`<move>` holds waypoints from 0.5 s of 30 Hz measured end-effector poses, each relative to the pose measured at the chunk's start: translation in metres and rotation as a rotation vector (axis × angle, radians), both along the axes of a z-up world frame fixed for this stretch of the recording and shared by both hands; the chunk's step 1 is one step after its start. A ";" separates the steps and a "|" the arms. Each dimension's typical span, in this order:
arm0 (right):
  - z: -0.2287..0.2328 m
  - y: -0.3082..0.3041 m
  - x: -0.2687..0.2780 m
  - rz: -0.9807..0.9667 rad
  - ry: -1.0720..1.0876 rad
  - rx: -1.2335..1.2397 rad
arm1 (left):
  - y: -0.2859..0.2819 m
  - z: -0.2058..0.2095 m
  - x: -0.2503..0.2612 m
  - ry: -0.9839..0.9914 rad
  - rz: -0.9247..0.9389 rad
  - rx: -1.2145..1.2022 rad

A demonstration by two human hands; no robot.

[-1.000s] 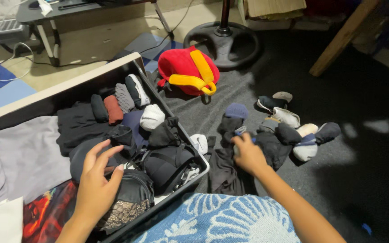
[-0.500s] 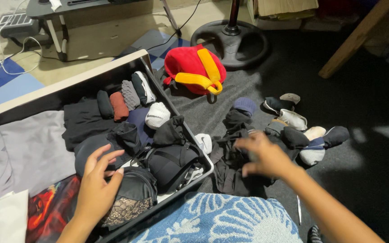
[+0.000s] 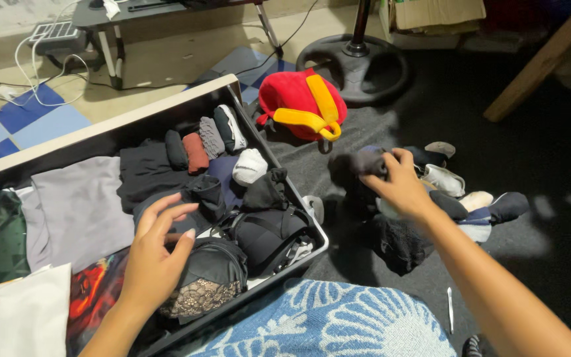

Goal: The person organizes clothes in a drawer by folding and arranging various garments including shirts, socks, and underwear. They also handle a small purple package and place it on a shelf.

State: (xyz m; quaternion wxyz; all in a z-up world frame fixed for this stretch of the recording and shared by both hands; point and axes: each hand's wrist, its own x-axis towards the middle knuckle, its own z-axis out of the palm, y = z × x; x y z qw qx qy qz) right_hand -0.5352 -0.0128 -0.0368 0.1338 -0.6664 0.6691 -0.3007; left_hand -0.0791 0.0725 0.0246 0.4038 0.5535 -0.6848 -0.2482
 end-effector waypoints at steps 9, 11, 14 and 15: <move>0.065 -0.023 0.019 0.182 0.061 -0.072 | -0.009 0.035 -0.033 0.095 -0.259 0.024; 0.099 -0.018 0.039 0.135 -0.196 0.116 | -0.015 0.044 -0.045 0.143 -0.296 0.014; 0.151 -0.003 0.089 0.372 -0.272 0.065 | -0.027 0.061 -0.062 0.194 -0.396 -0.105; 0.167 0.002 0.106 0.500 -0.244 -0.007 | -0.034 0.067 -0.068 0.169 -0.424 -0.221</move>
